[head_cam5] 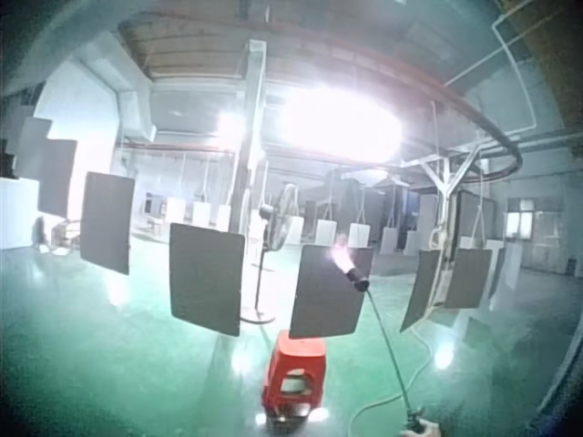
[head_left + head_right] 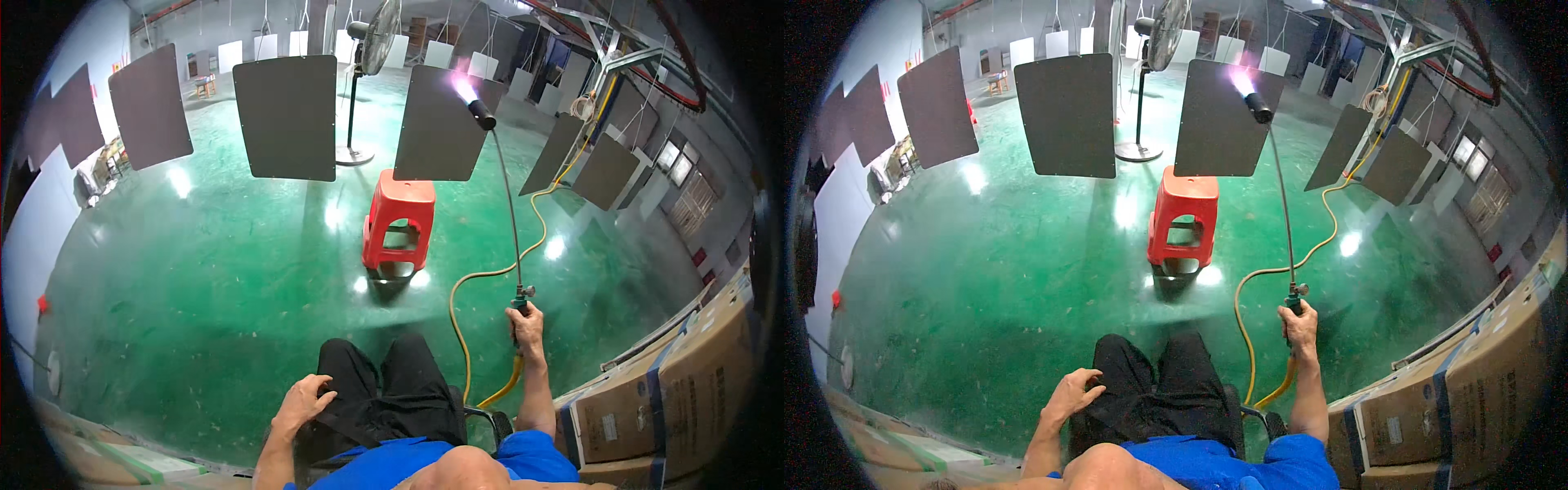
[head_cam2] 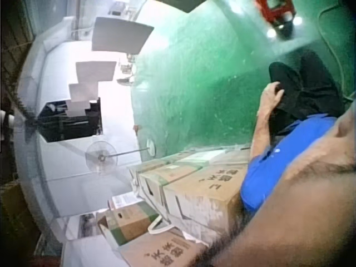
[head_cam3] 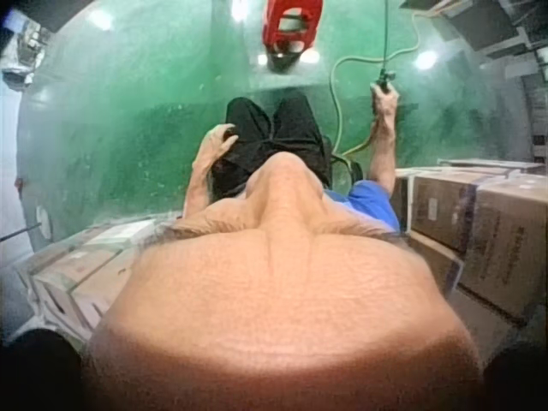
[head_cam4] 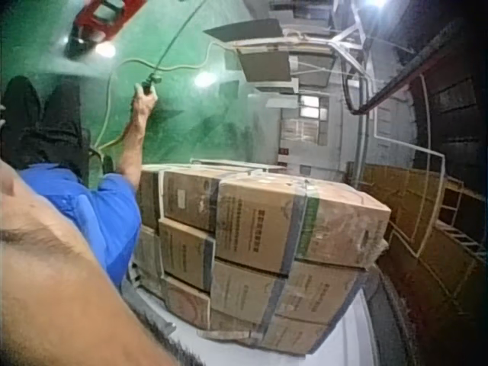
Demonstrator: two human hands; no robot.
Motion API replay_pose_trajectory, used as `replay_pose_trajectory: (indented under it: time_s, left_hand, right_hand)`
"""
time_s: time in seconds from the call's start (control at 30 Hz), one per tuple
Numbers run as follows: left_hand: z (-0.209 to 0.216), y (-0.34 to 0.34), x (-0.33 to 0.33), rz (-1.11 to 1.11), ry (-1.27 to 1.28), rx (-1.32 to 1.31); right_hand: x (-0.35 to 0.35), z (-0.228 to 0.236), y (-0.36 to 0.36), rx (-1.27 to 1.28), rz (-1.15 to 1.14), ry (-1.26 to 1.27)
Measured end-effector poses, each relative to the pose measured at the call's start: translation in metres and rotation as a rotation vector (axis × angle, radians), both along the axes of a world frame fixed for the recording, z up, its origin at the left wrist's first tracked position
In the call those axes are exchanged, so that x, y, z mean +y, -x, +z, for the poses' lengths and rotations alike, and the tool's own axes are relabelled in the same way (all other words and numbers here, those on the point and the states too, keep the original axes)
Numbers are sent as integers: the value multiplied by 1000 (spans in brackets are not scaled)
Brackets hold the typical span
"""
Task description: The person sits on a chair and uses a handheld torch to apply a flame to a dark rectangular panel suspended from the ceiling. The person moves the torch back and forth across the surface of the panel, maintaining a consistent distance while the flame is active.
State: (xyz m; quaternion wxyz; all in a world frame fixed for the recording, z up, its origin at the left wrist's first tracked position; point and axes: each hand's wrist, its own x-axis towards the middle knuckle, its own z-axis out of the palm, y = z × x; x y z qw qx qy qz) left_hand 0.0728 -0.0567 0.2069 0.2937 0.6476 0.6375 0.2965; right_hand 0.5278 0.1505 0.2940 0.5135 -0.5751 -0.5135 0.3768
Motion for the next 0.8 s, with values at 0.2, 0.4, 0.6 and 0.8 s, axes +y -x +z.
replay_pose_trajectory:
  time_s: [0.2,0.4,0.6,0.8]
  left_hand:
    - [-6,13,-6,88,-51,71]
    - [-6,30,-10,158,-75,83]
    - [-10,47,-28,286,-4,130]
    - [-26,49,-28,241,96,110]
  right_hand:
    - [-11,6,19,-127,81,49]
    - [-8,4,15,-95,71,29]
    - [12,-27,-6,-52,17,-30]
    - [13,-50,-14,-39,-41,-22]
